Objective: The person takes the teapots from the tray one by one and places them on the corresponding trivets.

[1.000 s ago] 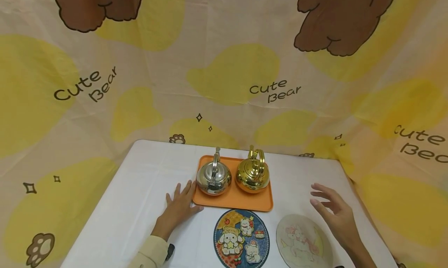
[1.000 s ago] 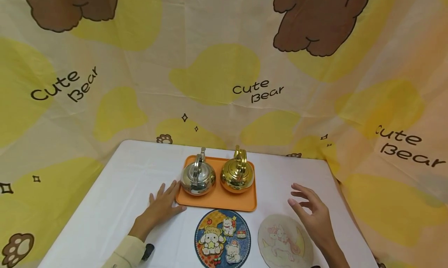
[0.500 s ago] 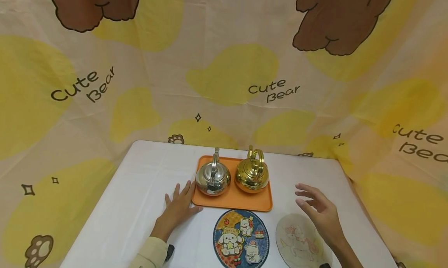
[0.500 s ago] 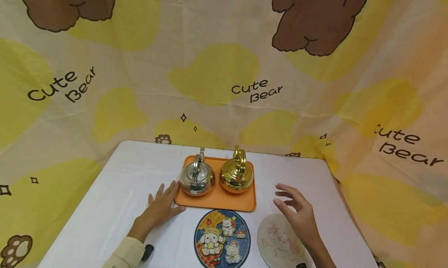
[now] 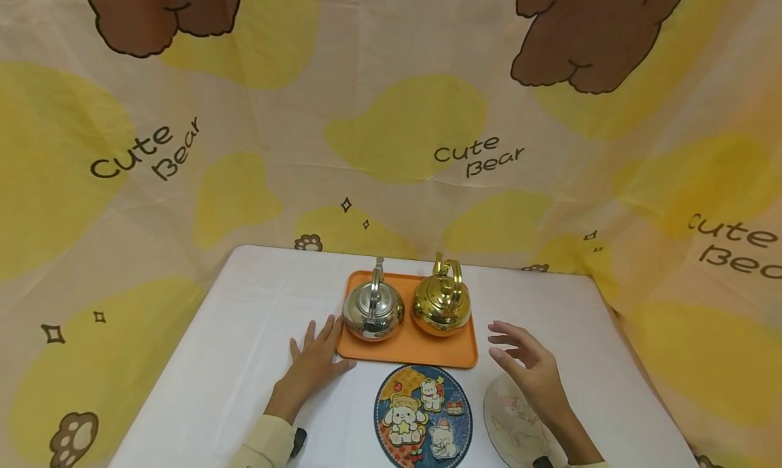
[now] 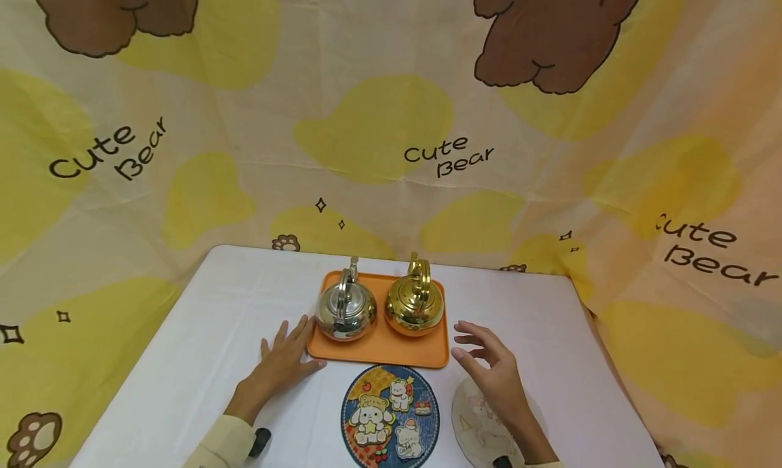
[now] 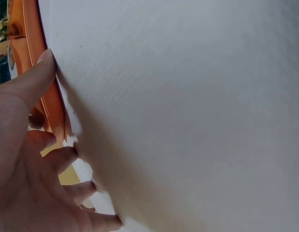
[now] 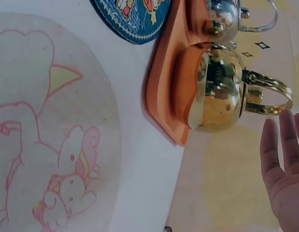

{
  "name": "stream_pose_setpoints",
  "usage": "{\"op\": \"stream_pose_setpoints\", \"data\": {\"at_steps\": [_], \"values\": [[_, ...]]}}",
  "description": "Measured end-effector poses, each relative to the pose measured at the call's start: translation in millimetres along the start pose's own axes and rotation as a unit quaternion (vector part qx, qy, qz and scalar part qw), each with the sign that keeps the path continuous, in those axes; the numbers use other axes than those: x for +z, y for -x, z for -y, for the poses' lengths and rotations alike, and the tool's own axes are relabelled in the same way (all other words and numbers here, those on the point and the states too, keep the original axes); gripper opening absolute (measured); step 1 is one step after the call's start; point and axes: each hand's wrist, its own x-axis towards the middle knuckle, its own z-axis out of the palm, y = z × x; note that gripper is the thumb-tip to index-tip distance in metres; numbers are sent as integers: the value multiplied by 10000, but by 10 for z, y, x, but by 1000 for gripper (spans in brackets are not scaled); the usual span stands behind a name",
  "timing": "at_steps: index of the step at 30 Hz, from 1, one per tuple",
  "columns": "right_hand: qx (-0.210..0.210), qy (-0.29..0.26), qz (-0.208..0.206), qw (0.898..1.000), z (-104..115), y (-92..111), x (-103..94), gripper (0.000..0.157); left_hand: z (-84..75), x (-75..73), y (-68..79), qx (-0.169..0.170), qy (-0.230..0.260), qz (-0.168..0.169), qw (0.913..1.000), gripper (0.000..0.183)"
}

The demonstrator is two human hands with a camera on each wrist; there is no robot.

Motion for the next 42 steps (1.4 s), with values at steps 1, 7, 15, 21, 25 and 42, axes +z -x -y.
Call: {"op": "stream_pose_setpoints", "data": {"at_steps": [1,7,15,21,25,42], "values": [[-1,-31,1,10000,4,0,14,40,0,-2,2,-5,2,-2,10000,95],[-108,-109,-9,9999,29,3,97,39,-9,-17,20,0,3,-26,10000,95],[-46,-335,92,9994,36,-6,197,38,-4,-15,28,21,98,5,9999,94],[-95,-594,192,9980,18,-8,266,37,25,6,29,30,78,7,10000,95],[-170,-710,231,9971,9,-15,299,37,22,9,15,35,98,-25,9999,95],[-278,-1103,250,9932,50,-34,445,38,20,-1,0,29,125,66,9999,95]]}}
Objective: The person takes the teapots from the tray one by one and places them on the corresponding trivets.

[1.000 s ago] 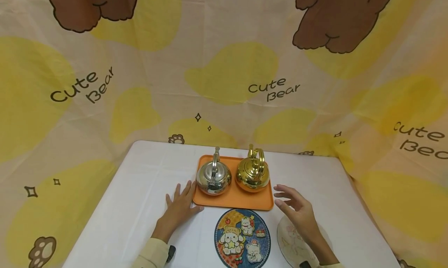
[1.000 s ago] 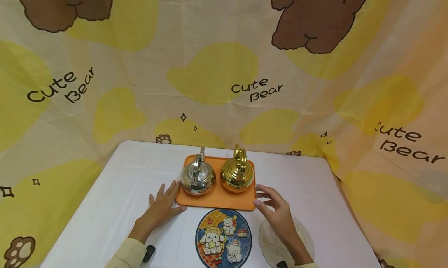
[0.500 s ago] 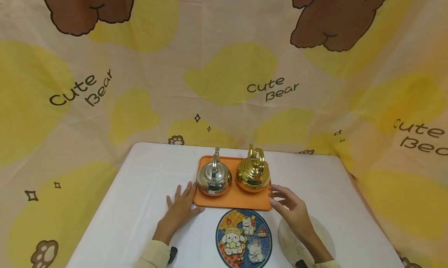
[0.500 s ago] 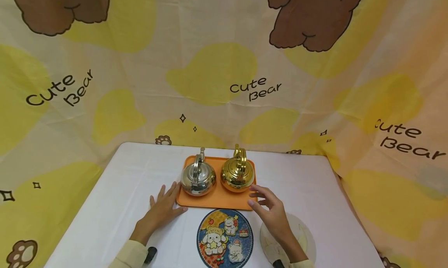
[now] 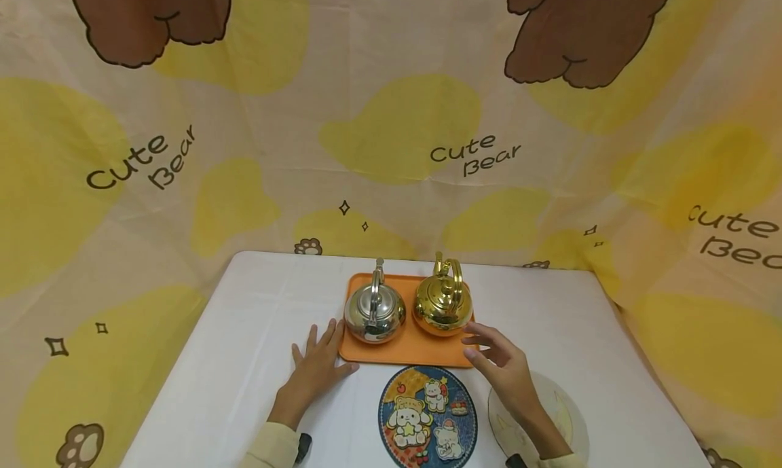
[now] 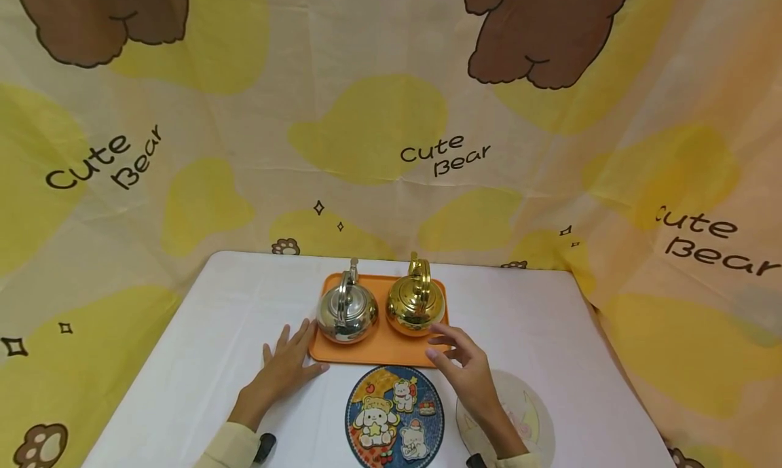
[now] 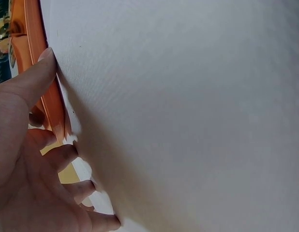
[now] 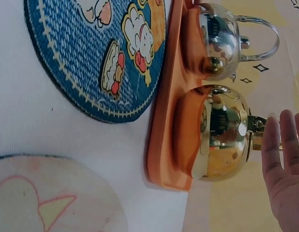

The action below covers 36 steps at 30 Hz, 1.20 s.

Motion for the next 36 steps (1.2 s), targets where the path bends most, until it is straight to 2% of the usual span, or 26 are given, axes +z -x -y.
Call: {"op": "stream_pose_setpoints", "data": {"at_steps": [7,18,29,36], "values": [[136,-184,19,9997,22,-15,82,39,2,11,-4,-7,-53,-23,10000,95],[-87,-430,262,9987,50,-89,221,44,12,18,4,-24,-10,0,10000,96],[-260,-467,269,9982,30,-139,381,43,33,19,4,-28,-1,7,10000,97],[-149,-525,270,9981,60,-180,430,43,18,9,-1,13,99,-18,9999,96]]}}
